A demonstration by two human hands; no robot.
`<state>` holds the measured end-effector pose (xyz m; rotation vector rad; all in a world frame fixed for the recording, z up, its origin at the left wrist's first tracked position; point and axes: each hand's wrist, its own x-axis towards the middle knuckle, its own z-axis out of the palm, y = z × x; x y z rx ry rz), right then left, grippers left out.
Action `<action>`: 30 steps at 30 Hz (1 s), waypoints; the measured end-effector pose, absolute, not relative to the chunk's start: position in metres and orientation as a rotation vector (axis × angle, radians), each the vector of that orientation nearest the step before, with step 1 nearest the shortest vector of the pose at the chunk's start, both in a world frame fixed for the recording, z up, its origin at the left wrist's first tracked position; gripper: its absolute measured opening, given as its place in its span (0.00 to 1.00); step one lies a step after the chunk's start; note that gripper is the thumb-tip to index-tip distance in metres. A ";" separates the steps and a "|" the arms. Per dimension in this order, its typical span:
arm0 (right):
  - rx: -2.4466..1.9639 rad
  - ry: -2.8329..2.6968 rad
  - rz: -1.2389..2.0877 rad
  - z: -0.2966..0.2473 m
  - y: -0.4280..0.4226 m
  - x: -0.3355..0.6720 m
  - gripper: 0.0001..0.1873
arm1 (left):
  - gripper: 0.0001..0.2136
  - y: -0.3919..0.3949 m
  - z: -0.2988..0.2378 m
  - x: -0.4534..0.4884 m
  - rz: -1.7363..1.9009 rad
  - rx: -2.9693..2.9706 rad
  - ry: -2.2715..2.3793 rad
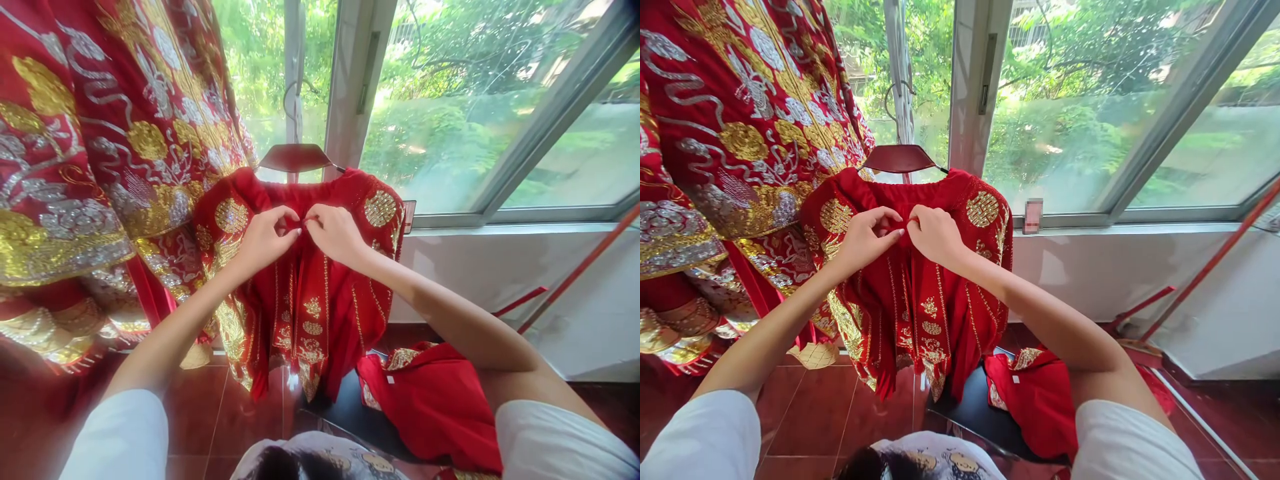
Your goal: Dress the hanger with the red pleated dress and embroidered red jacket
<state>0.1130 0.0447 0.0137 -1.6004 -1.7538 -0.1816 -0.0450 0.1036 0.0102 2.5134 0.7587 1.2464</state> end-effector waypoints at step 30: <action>-1.343 -1.611 0.662 0.060 0.038 0.192 0.11 | 0.05 0.126 0.056 -0.104 1.252 2.727 0.977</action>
